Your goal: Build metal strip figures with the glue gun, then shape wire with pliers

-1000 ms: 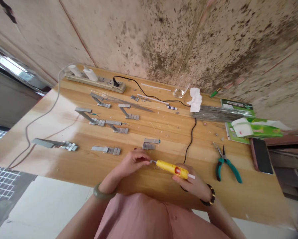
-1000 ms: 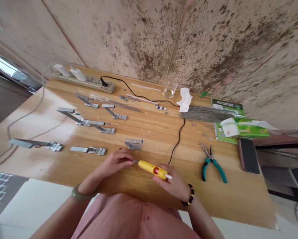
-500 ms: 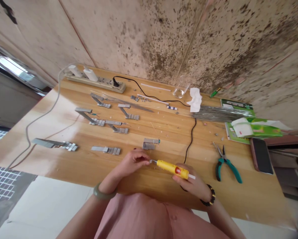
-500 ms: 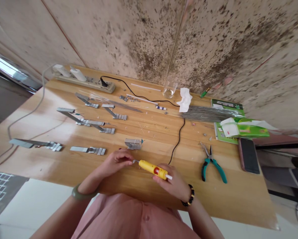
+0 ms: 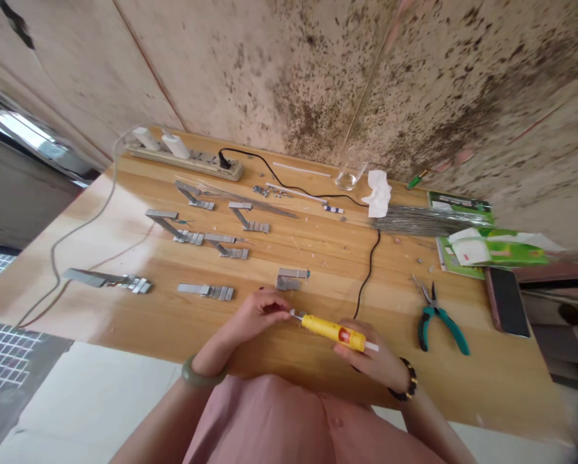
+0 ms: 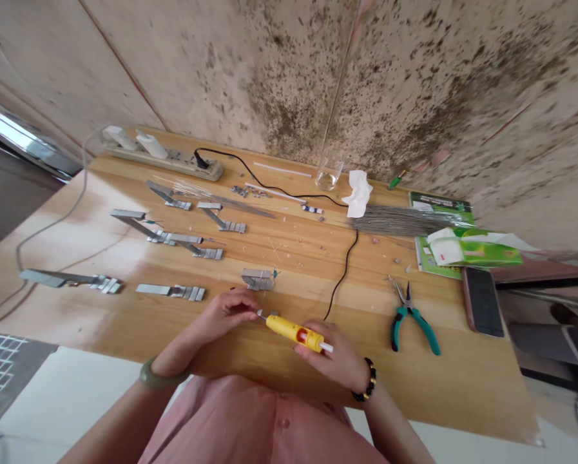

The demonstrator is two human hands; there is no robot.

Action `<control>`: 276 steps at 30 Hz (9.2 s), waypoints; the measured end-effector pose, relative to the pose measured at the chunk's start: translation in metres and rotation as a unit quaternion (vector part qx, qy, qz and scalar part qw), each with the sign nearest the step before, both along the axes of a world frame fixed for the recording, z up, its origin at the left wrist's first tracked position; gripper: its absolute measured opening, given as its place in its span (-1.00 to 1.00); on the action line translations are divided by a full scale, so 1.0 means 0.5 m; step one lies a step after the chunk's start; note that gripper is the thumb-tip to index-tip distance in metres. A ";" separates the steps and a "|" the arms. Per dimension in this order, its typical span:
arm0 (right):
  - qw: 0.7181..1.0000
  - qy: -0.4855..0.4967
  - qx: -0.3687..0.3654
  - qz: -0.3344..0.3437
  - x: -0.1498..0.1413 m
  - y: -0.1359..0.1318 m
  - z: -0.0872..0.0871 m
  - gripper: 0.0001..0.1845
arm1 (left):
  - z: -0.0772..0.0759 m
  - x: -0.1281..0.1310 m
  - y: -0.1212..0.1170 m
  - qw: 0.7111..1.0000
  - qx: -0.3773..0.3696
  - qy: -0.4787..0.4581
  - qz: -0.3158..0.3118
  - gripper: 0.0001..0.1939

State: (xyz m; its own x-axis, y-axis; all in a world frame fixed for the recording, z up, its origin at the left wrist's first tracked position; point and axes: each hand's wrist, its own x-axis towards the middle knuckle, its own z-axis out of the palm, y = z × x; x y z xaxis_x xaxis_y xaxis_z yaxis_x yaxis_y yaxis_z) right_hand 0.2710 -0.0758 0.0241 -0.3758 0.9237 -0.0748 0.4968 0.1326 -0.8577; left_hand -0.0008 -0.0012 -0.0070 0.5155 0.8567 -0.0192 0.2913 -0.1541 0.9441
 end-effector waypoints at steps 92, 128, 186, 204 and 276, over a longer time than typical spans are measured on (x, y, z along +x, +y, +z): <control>0.946 -0.303 0.117 -0.009 -0.132 0.040 -0.022 -0.87 | -0.028 0.001 -0.015 0.945 0.306 0.119 -0.005 -0.89; 0.955 -0.264 0.130 -0.033 -0.135 0.042 -0.038 -0.90 | -0.024 0.009 -0.006 0.947 0.284 0.151 -0.016 -0.88; 0.954 -0.252 0.161 -0.031 -0.134 0.042 -0.048 -0.91 | -0.025 0.012 -0.008 0.948 0.283 0.145 -0.014 -0.92; 0.964 -0.217 0.149 -0.023 -0.124 0.042 -0.049 -0.72 | -0.026 0.005 -0.006 0.948 0.284 0.144 -0.020 -0.89; 0.964 -0.199 0.175 -0.023 -0.119 0.042 -0.064 -0.84 | -0.024 0.010 -0.010 0.940 0.300 0.161 -0.018 -0.89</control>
State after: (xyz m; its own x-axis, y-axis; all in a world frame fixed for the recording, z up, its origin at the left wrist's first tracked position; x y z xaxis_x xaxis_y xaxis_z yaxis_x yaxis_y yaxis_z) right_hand 0.2116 -0.0549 -0.0081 -0.3401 0.9333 0.1150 0.7896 0.3498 -0.5042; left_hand 0.0042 -0.0060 -0.0189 0.5945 0.7449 0.3029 0.5312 -0.6466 0.5475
